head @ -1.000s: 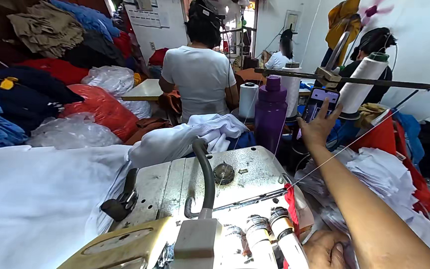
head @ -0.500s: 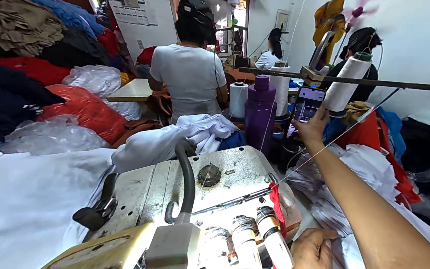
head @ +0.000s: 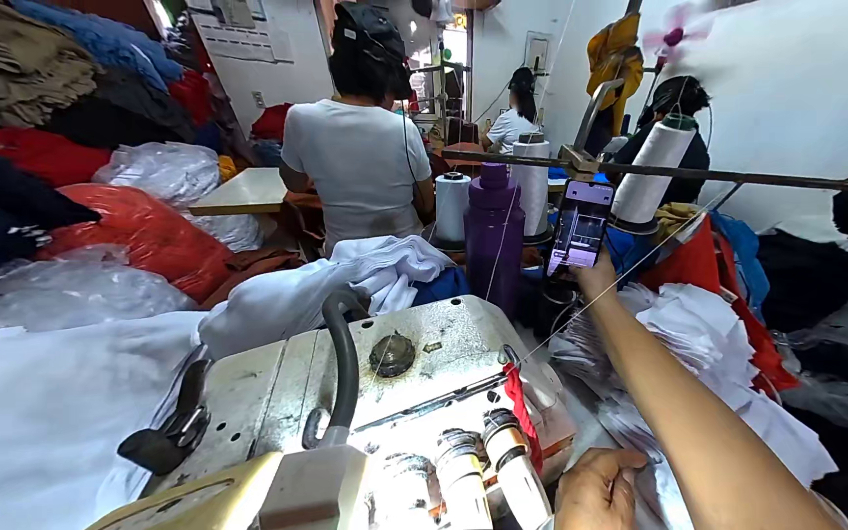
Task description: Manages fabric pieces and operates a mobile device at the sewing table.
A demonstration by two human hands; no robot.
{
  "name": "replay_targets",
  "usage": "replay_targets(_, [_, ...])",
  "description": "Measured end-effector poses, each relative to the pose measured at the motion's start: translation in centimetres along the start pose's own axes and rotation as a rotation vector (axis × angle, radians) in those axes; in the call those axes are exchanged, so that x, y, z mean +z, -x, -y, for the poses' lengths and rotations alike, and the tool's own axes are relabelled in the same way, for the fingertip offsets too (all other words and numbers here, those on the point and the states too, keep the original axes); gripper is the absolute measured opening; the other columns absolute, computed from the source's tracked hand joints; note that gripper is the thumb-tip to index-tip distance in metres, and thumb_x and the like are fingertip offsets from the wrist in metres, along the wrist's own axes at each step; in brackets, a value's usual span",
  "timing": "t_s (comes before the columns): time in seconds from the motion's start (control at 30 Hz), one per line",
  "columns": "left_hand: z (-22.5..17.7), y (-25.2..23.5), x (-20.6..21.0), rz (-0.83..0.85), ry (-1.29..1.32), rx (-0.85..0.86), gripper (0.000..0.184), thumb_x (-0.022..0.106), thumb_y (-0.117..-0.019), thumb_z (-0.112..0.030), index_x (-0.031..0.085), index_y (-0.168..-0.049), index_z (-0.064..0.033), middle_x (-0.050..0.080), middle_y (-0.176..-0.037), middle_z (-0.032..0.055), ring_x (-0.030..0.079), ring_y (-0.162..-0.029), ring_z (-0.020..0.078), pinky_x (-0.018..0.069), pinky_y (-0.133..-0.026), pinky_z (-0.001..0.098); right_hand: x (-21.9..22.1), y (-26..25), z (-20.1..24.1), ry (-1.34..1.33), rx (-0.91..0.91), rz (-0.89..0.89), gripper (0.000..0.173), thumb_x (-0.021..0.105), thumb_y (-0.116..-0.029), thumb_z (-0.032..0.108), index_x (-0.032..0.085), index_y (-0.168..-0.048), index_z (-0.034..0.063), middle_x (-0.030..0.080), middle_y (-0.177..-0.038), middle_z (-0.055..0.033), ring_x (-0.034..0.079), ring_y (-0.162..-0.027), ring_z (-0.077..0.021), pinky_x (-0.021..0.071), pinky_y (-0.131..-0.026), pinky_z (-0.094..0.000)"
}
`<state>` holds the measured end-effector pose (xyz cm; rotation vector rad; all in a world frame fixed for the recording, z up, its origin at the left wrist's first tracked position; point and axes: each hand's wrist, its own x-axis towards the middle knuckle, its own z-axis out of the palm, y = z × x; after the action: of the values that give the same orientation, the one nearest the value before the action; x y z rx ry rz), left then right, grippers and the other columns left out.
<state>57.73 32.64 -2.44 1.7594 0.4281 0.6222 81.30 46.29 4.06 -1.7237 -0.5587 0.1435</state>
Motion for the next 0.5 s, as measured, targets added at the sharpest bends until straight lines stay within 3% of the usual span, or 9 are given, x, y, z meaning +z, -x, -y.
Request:
replay_targets(0.13, [-0.11, 0.02, -0.20, 0.019, -0.008, -0.020, 0.029, 0.049, -0.1012, 0.000, 0.072, -0.119, 0.0043, 0.071, -0.117, 0.0206, 0.068, -0.110, 0.0251, 0.0503, -0.100, 0.0404, 0.04, 0.53, -0.07, -0.089, 0.058, -0.001, 0.075, 0.064, -0.0895, -0.013, 0.034, -0.157, 0.0035, 0.054, -0.142, -0.0281, 0.060, -0.126, -0.0397, 0.0484, -0.103, -0.0554])
replay_targets(0.27, [-0.02, -0.04, -0.19, 0.020, -0.008, -0.020, 0.030, 0.049, -0.1008, 0.000, 0.072, -0.119, 0.0043, 0.071, -0.117, 0.0207, 0.068, -0.109, 0.0252, 0.0508, -0.098, 0.0401, -0.07, 0.47, -0.10, -0.240, 0.124, 0.000, 0.082, 0.065, -0.0844, -0.017, 0.032, -0.156, 0.0054, 0.054, -0.138, -0.0295, 0.063, -0.115, -0.0387, 0.0530, -0.094, -0.0531])
replay_targets(0.4, [-0.03, -0.08, -0.29, 0.035, -0.019, -0.025, 0.030, 0.048, -0.1009, 0.000, 0.072, -0.118, 0.0044, 0.071, -0.117, 0.0208, 0.067, -0.109, 0.0258, 0.0505, -0.098, 0.0403, -0.40, 0.58, 0.17, -0.268, 0.152, 0.023, 0.090, 0.062, -0.0765, -0.023, 0.032, -0.156, 0.0072, 0.052, -0.141, -0.0282, 0.059, -0.121, -0.0371, 0.0507, -0.096, -0.0542])
replay_targets(0.5, [0.00, -0.11, -0.31, 0.036, -0.023, -0.031, 0.030, 0.049, -0.1011, 0.000, 0.073, -0.118, 0.0032, 0.071, -0.117, 0.0201, 0.068, -0.109, 0.0253, 0.0506, -0.099, 0.0403, -0.67, 0.77, 0.23, -0.274, 0.150, 0.043, 0.088, 0.058, -0.0785, -0.025, 0.032, -0.156, 0.0073, 0.050, -0.144, -0.0271, 0.059, -0.124, -0.0354, 0.0517, -0.096, -0.0516])
